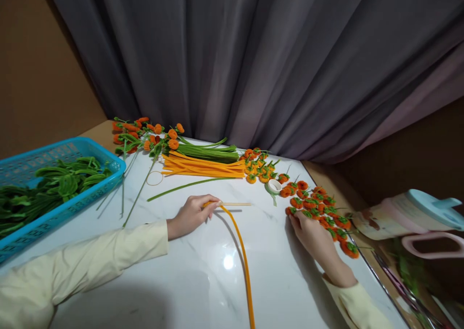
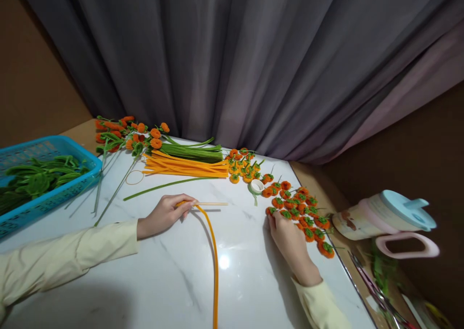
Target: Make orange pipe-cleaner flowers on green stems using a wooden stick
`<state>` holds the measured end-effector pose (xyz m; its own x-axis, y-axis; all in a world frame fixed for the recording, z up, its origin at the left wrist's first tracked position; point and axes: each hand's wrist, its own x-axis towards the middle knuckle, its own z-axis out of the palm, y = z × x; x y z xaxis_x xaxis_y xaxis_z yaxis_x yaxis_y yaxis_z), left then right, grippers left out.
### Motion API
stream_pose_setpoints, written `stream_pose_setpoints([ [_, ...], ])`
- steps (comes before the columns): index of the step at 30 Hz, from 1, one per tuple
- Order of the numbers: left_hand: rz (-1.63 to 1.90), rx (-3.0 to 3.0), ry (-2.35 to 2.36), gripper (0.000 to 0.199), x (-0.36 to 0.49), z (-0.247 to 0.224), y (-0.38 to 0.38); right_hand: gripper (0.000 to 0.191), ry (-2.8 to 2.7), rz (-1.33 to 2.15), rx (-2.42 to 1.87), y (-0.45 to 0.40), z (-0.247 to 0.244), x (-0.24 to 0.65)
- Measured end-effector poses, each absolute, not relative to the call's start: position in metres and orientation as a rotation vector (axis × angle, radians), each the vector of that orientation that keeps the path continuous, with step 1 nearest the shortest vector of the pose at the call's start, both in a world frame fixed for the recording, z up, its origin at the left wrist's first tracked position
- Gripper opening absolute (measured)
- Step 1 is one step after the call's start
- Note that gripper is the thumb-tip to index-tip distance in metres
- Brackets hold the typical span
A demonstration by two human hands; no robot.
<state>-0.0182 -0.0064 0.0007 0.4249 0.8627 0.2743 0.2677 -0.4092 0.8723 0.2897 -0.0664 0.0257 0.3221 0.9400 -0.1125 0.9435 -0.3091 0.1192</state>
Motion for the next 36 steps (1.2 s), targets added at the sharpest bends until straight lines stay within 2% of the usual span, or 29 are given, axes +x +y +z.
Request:
stream_pose_setpoints([
  [4, 0.962, 1.9, 0.953, 0.027, -0.018, 0.0, -0.007, 0.025, 1.786, 0.025, 2.475, -0.048, 0.027, 0.286],
  [6, 0.95, 1.88, 0.946, 0.027, -0.019, 0.0, -0.007, 0.03, 1.996, -0.169, 2.525, -0.049, 0.026, 0.272],
  [7, 0.942, 1.867, 0.944, 0.027, -0.019, 0.0, -0.007, 0.036, 2.155, -0.415, 2.518, -0.051, 0.025, 0.261],
  [10, 0.92, 1.848, 0.945, 0.028, -0.019, 0.0, -0.007, 0.045, 2.38, -1.583, 2.186, -0.06, 0.019, 0.221],
  [13, 0.909, 1.856, 0.939, 0.029, -0.019, 0.002, -0.007, 0.042, 2.344, -2.047, 2.026, -0.065, 0.011, 0.185],
  [16, 0.883, 1.83, 0.933, 0.031, -0.019, 0.004, -0.007, 0.044, 2.271, -2.33, 1.888, -0.063, 0.003, 0.166],
  [20, 0.838, 1.781, 0.903, 0.033, -0.02, 0.004, -0.006, 0.044, 2.307, -2.309, 1.843, -0.061, 0.0, 0.163],
  [24, 0.8, 1.76, 0.893, 0.026, -0.019, 0.002, -0.005, 0.042, 2.431, -2.139, 1.788, -0.063, 0.004, 0.166],
  [30, 0.804, 1.915, 0.941, 0.017, -0.018, 0.003, -0.005, 0.042, 2.463, -2.081, 1.728, -0.063, 0.005, 0.168],
  [36, 0.801, 2.039, 0.917, 0.02, -0.018, 0.003, -0.005, 0.042, 2.391, -2.197, 1.566, -0.064, 0.003, 0.171],
])
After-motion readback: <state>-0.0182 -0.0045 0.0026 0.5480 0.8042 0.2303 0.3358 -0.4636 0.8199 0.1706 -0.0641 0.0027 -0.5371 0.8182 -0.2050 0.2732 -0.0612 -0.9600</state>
